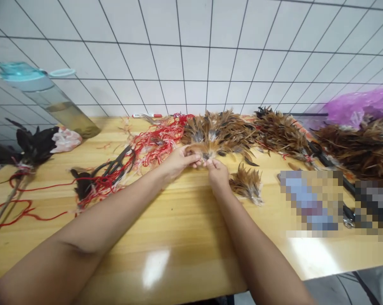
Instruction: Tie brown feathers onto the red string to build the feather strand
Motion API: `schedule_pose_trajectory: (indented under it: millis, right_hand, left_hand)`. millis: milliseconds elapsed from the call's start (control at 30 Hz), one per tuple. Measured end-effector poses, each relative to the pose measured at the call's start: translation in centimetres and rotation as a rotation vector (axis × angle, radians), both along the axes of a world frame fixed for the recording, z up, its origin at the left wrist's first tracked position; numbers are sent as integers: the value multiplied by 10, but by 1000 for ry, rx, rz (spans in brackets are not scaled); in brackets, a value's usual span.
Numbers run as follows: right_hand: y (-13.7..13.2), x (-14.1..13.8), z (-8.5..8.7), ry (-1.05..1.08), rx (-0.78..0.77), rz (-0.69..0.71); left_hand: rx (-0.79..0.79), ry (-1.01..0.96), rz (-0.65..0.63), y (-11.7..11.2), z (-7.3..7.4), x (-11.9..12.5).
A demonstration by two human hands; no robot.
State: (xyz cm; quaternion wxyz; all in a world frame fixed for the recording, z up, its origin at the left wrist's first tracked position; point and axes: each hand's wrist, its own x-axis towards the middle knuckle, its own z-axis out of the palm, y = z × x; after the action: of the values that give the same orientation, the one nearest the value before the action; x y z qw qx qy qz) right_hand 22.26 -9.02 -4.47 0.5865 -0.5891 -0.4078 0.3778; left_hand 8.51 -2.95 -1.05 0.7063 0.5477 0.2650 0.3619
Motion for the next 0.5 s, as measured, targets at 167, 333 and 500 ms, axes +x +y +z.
schedule_pose_trajectory:
  millis: [167,333,500]
  right_hand:
    - [1,-2,1,-8,4,-17]
    - [2,-1,1,8,5,-7]
    - [1,-2,5,84,8,113]
  left_hand:
    - [-19,-40,-68,1,-4,5]
    - [-43,-4,-26,1,-6,4]
    - [-22,31,112,-5,-6,8]
